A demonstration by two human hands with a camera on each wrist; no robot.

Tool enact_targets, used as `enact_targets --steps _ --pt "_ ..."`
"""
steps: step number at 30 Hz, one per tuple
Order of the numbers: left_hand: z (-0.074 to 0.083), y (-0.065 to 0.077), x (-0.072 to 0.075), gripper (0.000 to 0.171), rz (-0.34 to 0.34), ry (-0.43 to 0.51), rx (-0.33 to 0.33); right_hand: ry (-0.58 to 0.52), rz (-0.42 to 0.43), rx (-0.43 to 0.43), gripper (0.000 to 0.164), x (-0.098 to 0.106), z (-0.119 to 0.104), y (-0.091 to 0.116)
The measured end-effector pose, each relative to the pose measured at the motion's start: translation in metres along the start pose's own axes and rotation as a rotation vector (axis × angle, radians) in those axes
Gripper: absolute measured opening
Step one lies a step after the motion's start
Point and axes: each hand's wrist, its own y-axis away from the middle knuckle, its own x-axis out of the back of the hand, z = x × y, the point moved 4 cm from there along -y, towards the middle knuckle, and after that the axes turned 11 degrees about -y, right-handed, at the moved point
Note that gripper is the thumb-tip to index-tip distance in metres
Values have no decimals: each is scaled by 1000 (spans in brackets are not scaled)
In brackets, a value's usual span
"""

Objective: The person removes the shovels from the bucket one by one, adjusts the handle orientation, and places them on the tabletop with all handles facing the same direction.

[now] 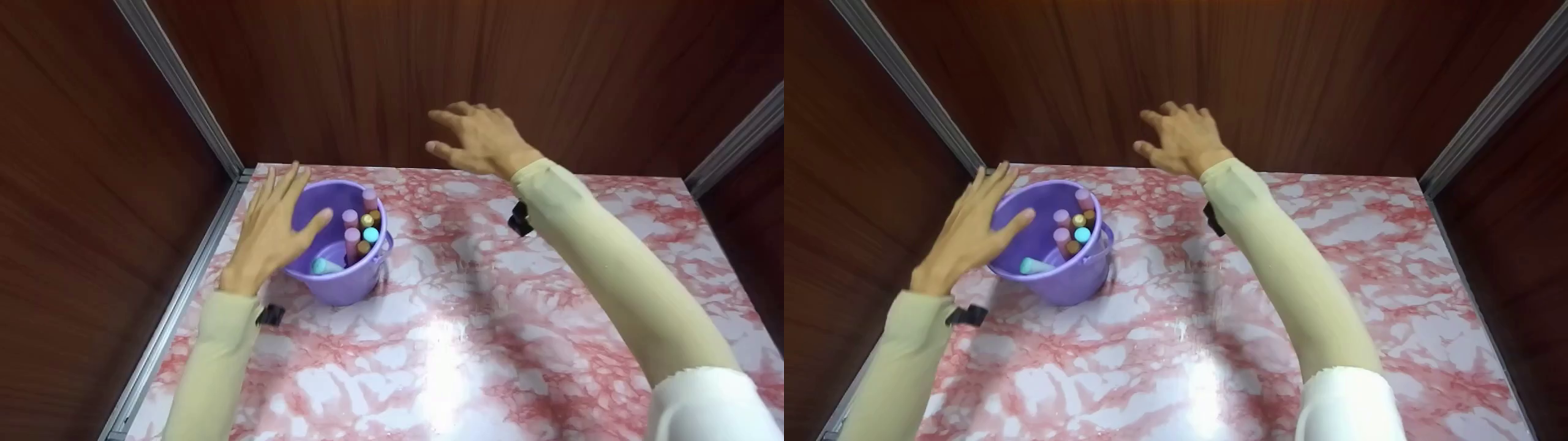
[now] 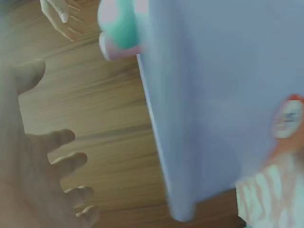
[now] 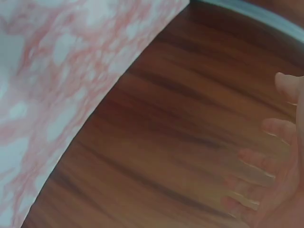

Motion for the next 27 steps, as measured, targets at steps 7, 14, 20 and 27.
enact_targets --steps 7,14,20,27 --pt "-7 44 -22 75 93 19 -33 -53 -58 77 70 -24 -34 -8" --pt "-10 83 -42 63 229 31 -62 -130 -115 147 65 -49 -68 -9" --pt "-10 104 -54 60 329 79 -64 -131 -152 222 55 -65 -91 -8" --pt "-8 117 -65 53 424 96 -96 -100 -195 305 39 -76 -110 -11"
